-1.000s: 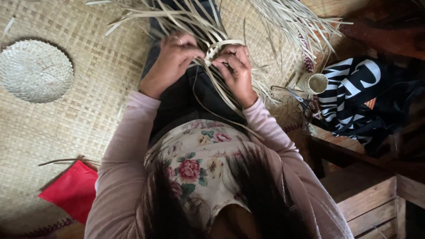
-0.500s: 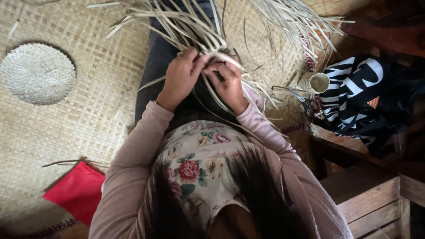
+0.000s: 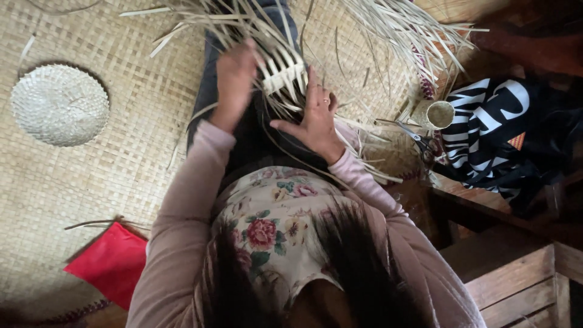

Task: Weaving thin plant fibers together to create a structured object while sitting on the floor.

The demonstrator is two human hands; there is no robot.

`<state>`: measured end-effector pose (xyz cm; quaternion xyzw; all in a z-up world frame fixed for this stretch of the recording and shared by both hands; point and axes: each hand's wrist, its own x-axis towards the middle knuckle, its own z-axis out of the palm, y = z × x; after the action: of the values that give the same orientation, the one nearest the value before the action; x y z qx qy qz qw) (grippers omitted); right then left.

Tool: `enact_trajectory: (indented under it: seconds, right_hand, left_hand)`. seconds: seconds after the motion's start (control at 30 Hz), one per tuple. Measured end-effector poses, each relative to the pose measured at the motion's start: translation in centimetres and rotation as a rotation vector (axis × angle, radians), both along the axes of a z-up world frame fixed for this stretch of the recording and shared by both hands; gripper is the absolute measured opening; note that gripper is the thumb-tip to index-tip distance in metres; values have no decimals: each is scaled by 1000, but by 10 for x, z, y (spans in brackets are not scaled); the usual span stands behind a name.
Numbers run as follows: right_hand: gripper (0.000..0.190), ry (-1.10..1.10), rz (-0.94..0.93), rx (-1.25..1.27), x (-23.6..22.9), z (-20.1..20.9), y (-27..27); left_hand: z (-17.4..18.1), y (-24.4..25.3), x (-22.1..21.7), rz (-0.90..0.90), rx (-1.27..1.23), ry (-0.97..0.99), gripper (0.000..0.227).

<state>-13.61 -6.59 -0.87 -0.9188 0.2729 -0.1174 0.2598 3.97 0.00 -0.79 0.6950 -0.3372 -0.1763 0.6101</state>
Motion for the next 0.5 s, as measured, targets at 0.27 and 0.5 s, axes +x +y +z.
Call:
enact_trajectory:
  seconds: [0.27, 0.5]
  right_hand:
    - [120, 64, -32, -23, -3, 15, 6]
    - [129, 113, 3, -45, 1, 17, 9]
  left_hand:
    - [22, 49, 13, -2, -20, 834, 31]
    - [52, 87, -22, -265, 443, 604, 50]
